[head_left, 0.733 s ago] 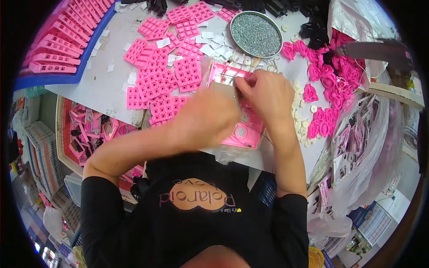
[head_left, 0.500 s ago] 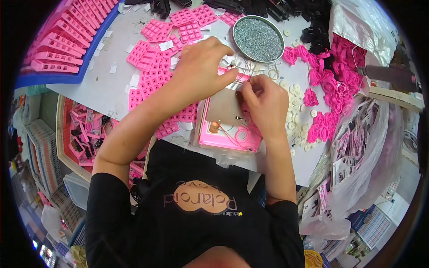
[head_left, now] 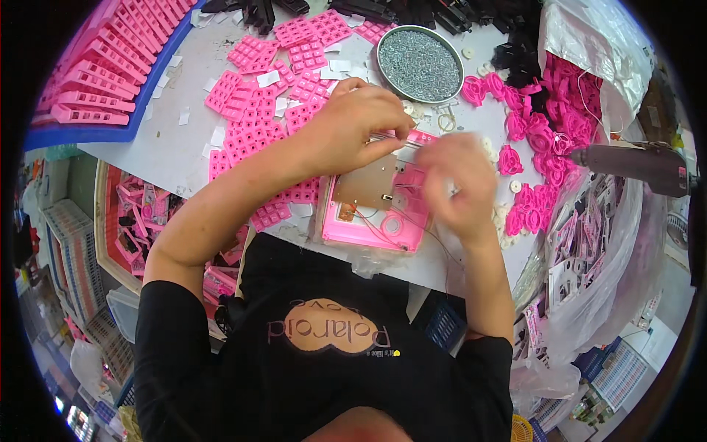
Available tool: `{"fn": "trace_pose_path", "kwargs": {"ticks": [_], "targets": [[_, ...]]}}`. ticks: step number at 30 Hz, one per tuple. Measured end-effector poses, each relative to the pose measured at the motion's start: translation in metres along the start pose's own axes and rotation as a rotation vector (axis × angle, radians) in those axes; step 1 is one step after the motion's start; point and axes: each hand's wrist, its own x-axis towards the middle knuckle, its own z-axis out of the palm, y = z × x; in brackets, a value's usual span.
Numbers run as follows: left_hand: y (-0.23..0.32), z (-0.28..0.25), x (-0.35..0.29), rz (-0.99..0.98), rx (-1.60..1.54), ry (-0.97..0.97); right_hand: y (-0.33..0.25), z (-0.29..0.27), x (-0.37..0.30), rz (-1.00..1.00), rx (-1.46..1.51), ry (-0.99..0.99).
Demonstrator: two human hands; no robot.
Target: Assembling small electronic boards and plastic parts into a toy casing using a glue gun at a workbench.
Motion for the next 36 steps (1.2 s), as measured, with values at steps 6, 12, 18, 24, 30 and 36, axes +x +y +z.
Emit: {"fn": "trace_pose_path", "kwargs": {"ticks": [6,12,18,24,30,36], "targets": [[0.004,0.001,-0.008,0.142,0.087,-0.021,0.011,0.018,0.008,0.025,-0.097,0.024],[0.02,0.0,-0.017,0.003,0.202,0.191,0.001,0.019,0.006,-0.019,-0.249,0.104],[0.024,0.002,-0.017,-0.076,0.214,0.192,-0.028,0.018,0.011,0.107,-0.493,-0.163],[0.031,-0.003,-0.014,0.113,0.321,0.111,-0.042,0.009,0.008,-0.019,-0.447,-0.355],[0.036,0.004,-0.006,0.049,0.338,0.006,-0.046,0.01,-0.013,0.196,-0.271,-0.137],[0.036,-0.001,0.012,0.149,0.384,-0.122,-0.052,0.016,-0.019,0.246,-0.265,-0.028]]}}
